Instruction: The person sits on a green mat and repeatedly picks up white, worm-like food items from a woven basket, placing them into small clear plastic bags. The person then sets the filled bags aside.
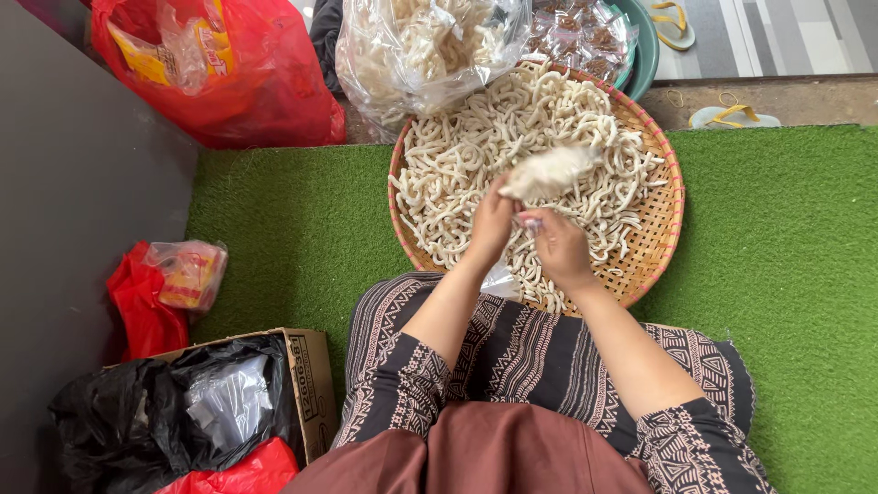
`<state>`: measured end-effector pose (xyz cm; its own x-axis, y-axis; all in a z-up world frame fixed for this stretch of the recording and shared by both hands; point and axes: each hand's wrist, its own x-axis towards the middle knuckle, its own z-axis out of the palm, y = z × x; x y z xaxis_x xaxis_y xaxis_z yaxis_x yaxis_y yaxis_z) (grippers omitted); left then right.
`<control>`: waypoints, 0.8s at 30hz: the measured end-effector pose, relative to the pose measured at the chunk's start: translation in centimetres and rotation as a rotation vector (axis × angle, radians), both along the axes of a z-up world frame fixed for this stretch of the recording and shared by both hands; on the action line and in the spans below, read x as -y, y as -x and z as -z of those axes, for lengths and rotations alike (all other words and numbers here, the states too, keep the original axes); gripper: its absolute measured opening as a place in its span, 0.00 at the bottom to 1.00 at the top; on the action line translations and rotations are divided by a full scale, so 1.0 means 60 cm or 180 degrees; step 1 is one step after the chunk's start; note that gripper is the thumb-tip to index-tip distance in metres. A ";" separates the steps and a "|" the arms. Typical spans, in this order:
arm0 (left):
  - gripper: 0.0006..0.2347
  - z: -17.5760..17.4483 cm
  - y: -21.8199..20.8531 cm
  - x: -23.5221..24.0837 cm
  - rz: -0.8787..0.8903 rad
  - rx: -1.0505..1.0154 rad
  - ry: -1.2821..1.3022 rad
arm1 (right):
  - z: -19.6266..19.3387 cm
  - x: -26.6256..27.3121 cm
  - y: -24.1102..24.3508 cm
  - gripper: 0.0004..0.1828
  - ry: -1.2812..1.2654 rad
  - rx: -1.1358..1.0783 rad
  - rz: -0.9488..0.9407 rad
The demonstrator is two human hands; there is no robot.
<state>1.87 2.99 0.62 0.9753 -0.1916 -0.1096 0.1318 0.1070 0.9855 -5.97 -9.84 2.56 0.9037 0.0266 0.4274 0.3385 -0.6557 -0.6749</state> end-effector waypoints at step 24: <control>0.17 -0.019 0.082 0.018 -0.0202 0.3195 -0.1805 | 0.041 0.071 -0.044 0.04 -0.2485 -0.1039 -0.0345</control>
<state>-3.04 1.94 1.75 0.6781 -0.3104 0.6662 -0.7282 -0.4063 0.5520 -3.32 -14.09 0.10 0.9942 -0.0738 0.0777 0.0824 0.0631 -0.9946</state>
